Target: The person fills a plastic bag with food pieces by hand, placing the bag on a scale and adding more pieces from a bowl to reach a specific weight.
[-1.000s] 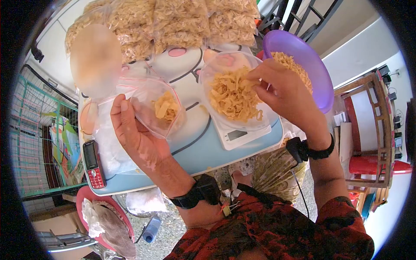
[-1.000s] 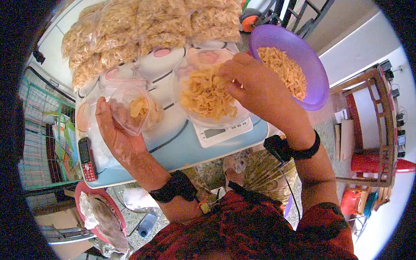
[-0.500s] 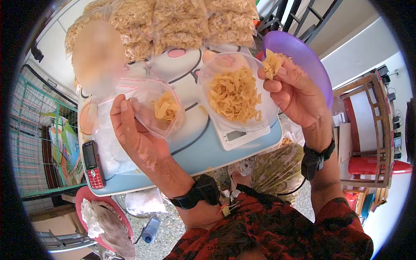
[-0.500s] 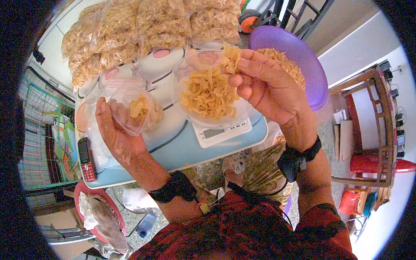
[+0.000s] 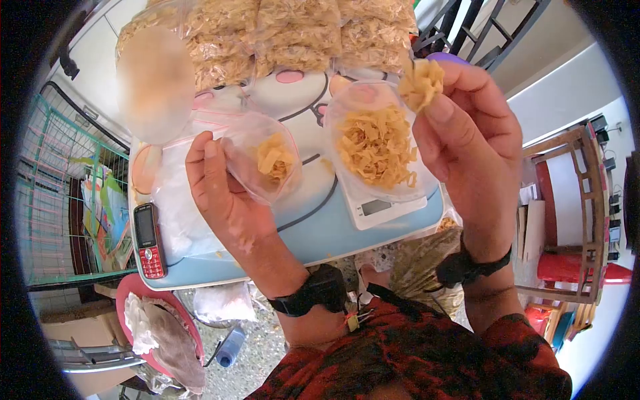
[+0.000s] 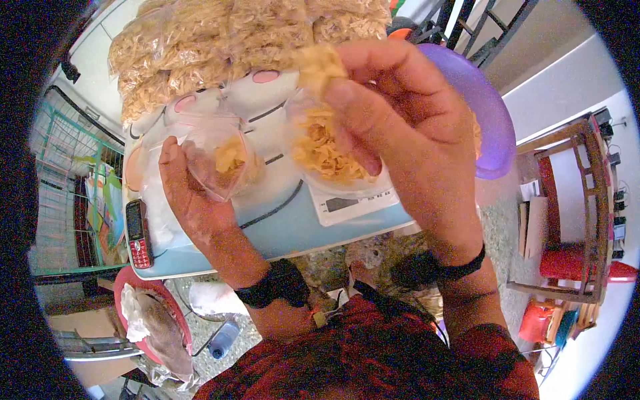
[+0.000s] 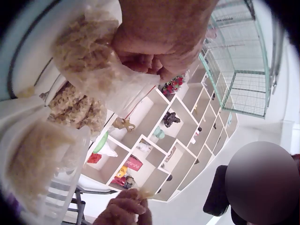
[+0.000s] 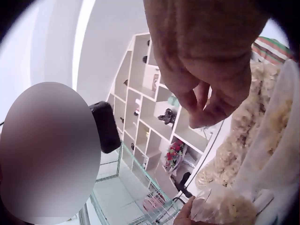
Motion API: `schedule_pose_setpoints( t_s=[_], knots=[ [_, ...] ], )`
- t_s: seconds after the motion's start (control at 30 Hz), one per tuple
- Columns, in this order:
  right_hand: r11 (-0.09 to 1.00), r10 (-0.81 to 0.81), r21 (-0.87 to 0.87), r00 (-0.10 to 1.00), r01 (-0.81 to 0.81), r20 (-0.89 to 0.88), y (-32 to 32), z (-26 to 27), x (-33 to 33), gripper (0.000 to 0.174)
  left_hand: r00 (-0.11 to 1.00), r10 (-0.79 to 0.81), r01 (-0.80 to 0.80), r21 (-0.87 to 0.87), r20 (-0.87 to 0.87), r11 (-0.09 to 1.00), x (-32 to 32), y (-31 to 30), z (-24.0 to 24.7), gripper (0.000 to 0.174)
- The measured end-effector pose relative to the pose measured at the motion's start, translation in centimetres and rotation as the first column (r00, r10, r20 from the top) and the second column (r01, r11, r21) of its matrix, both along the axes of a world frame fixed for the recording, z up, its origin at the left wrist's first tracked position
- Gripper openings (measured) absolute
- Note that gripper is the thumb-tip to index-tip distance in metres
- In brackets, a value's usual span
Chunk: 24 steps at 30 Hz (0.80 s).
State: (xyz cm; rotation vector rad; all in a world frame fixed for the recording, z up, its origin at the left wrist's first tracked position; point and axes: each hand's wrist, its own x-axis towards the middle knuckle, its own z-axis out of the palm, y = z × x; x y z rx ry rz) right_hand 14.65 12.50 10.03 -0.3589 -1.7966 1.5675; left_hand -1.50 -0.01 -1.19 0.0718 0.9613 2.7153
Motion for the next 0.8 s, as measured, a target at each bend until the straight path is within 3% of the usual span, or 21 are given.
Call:
schedule_pose_setpoints(
  t_s=[0.17,0.27,0.33,0.5,0.57,0.63,0.7,0.8],
  knots=[
    [0.935,-0.051,0.348,0.998,0.062,-0.038,-2.8,-0.7,-3.5,0.025,1.000,0.017,-0.017,-0.013,0.003,1.000,-0.3,-0.2,-0.1,0.020],
    [0.794,-0.113,0.604,0.993,0.075,0.026,-3.4,-2.1,-5.5,0.028,1.000,-0.009,0.010,0.037,-0.030,0.999,-0.2,-0.3,-0.1,0.020],
    [0.737,-0.148,0.675,0.983,0.037,0.108,-3.7,-3.1,-6.1,0.029,0.999,-0.022,0.024,0.046,-0.033,0.999,-0.3,-0.3,0.0,0.020],
    [0.727,-0.159,0.682,0.944,-0.087,0.290,-4.1,-3.8,-5.7,0.027,0.999,-0.007,0.007,0.005,-0.040,1.000,-0.7,-0.4,-0.6,0.026],
    [0.598,-0.159,0.781,0.928,-0.181,0.337,-3.8,-4.0,-5.2,0.028,1.000,0.005,-0.005,-0.008,-0.016,1.000,-0.9,-0.5,-0.6,0.025],
    [0.530,-0.123,0.801,0.910,-0.278,0.397,-4.0,-4.1,-4.9,0.029,0.999,0.038,-0.038,-0.002,0.000,0.999,-0.7,-0.3,0.0,0.024],
    [0.531,-0.044,0.758,0.881,-0.379,0.471,-4.7,-4.2,-4.4,0.031,0.997,0.078,-0.078,-0.028,-0.009,0.997,-0.6,-0.3,0.2,0.022],
    [0.414,-0.095,0.808,0.863,-0.418,0.495,-5.2,-5.2,-4.2,0.036,0.983,0.139,-0.157,-0.151,-0.120,0.976,-0.6,-0.5,0.2,0.020]
  ],
)
